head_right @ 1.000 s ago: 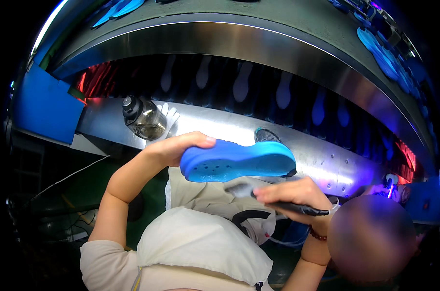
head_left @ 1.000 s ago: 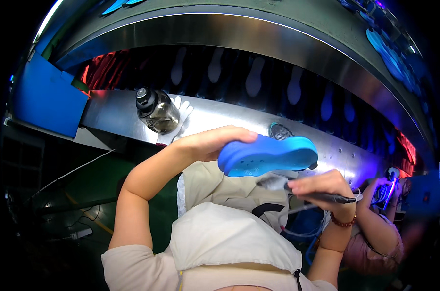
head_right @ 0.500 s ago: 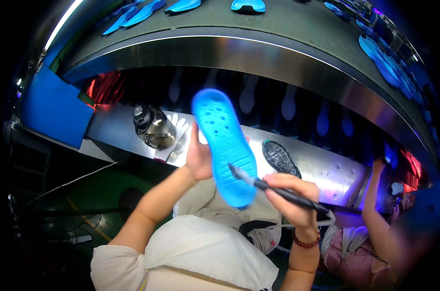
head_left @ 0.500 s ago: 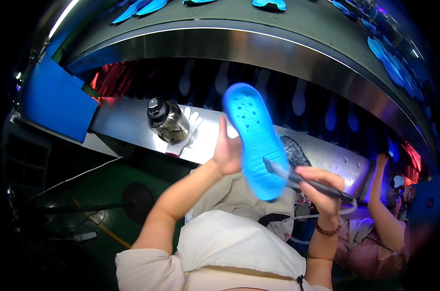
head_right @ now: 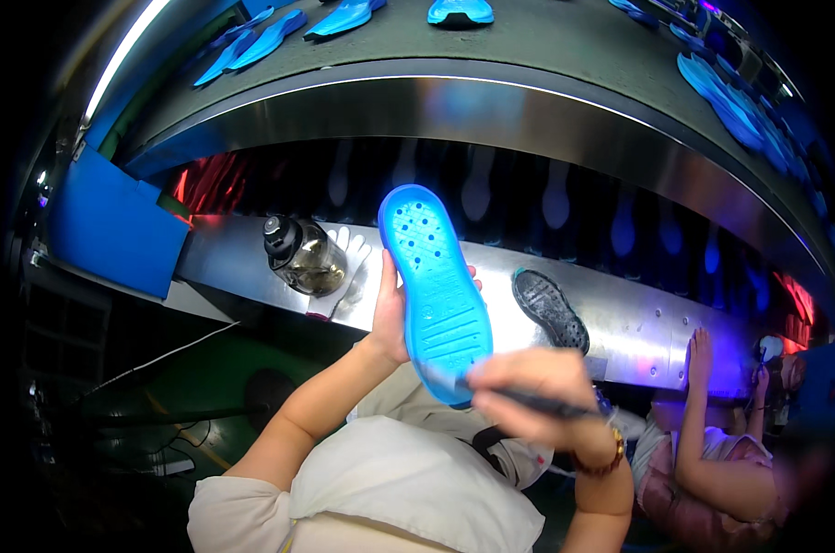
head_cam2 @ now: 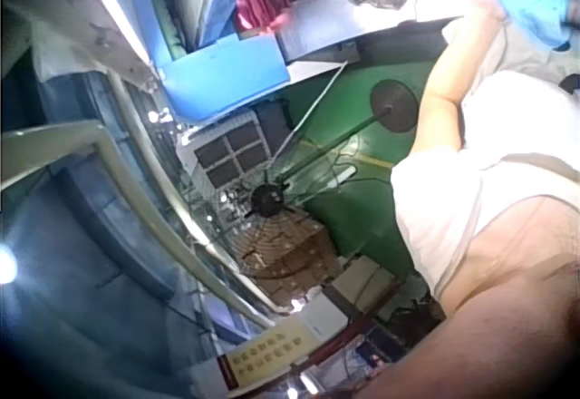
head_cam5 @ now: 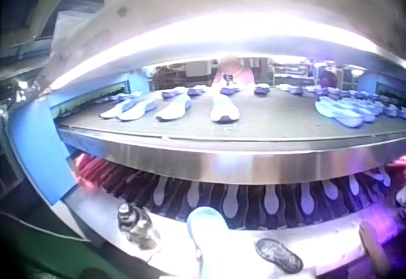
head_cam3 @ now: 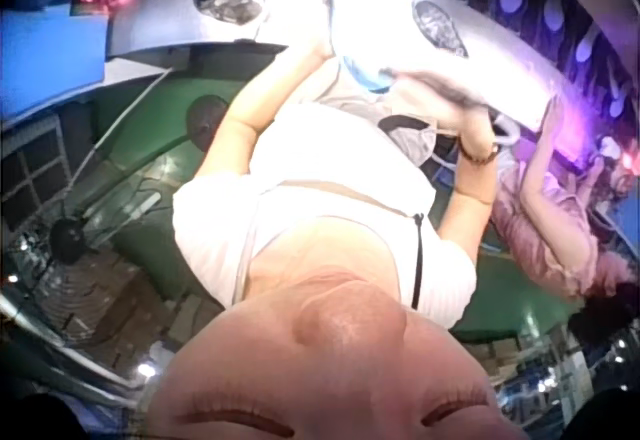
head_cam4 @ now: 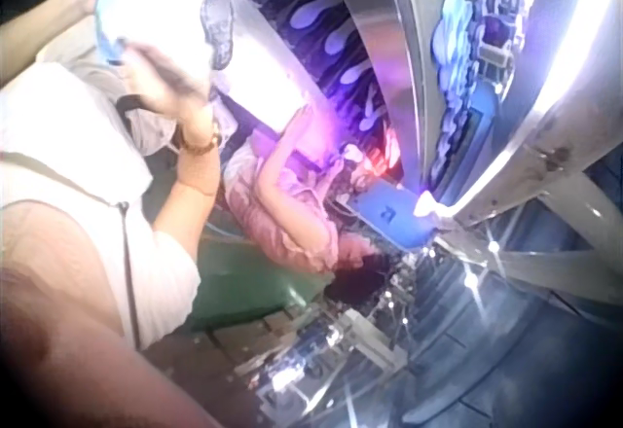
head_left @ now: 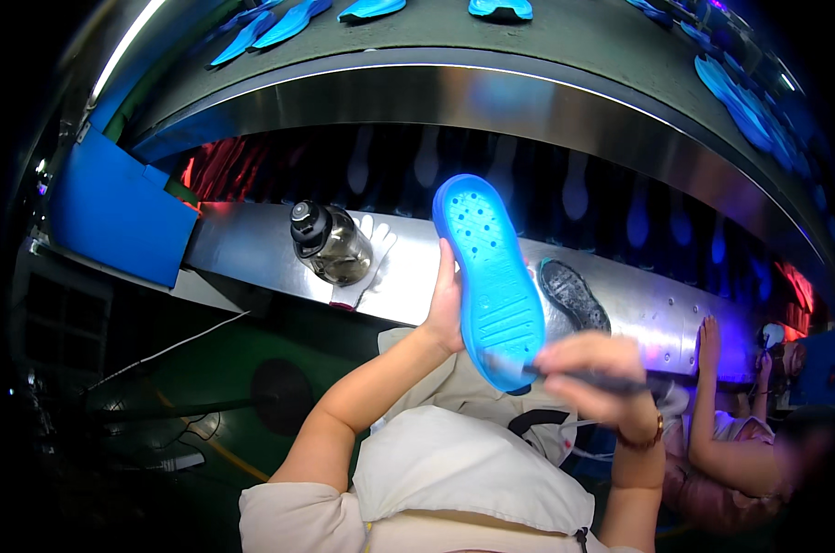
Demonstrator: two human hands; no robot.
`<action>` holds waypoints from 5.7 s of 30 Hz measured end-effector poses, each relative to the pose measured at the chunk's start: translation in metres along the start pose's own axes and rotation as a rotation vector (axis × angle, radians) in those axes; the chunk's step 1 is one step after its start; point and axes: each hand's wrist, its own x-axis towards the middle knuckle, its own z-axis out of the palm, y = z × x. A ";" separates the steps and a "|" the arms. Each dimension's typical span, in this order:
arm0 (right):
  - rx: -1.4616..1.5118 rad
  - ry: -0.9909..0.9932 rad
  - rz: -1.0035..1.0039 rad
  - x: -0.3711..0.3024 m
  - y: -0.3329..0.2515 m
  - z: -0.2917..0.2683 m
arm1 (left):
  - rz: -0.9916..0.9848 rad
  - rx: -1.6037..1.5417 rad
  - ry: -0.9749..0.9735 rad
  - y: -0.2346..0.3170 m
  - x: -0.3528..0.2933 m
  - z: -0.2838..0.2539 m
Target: The person takes blue shoe soles from a conveyor belt one at a time and applies a liquid to the edges using a brush. After brushing each sole, the person places it back onto the conveyor belt.
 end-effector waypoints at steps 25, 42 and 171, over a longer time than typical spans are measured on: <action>0.675 0.512 0.169 -0.023 0.027 0.035 | 0.093 -0.011 -0.080 -0.001 -0.013 0.062; 0.194 0.248 -0.074 -0.005 -0.010 0.025 | 0.129 0.030 -0.028 0.014 -0.006 0.057; 0.716 0.810 0.451 -0.095 0.101 -0.007 | 0.290 0.356 -0.077 0.060 0.239 0.142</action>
